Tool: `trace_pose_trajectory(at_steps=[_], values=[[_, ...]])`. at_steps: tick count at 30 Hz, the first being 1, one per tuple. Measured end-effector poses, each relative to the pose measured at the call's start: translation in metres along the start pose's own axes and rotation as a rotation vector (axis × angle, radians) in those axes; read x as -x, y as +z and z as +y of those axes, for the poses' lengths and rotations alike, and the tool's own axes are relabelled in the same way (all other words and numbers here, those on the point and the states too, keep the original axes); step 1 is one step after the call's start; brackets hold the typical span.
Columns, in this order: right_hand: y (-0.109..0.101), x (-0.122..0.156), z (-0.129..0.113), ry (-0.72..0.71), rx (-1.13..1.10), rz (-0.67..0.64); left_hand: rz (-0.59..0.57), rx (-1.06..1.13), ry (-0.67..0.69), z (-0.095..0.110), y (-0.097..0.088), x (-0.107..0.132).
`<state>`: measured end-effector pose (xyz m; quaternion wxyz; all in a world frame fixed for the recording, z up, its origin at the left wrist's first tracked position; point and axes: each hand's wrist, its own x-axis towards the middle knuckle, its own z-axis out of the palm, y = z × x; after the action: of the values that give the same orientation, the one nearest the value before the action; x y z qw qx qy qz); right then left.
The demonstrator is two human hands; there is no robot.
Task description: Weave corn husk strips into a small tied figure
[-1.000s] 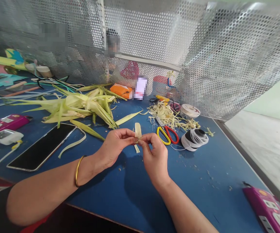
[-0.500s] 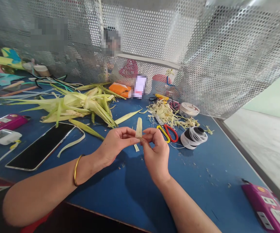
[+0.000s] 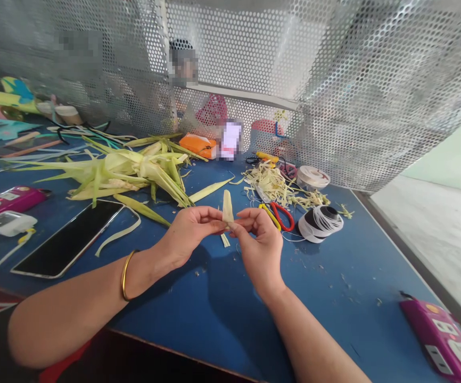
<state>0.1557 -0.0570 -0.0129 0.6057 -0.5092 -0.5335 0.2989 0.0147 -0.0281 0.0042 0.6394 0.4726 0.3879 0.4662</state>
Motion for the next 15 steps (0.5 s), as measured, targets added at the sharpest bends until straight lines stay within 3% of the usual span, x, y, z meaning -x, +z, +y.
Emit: trace_pose_trajectory(at_steps=[4,10,15], values=[[0.000,0.002,0.002,-0.103,0.104,0.012,0.031,0.041,-0.055,0.001,0.001,0.001],[-0.010,0.000,0.003,-0.456,0.438,-0.107,0.006,0.138,-0.145,0.003,-0.003,0.000],[-0.011,-0.004,-0.003,-0.509,0.416,-0.175,-0.004,0.176,-0.179,0.005,-0.007,-0.001]])
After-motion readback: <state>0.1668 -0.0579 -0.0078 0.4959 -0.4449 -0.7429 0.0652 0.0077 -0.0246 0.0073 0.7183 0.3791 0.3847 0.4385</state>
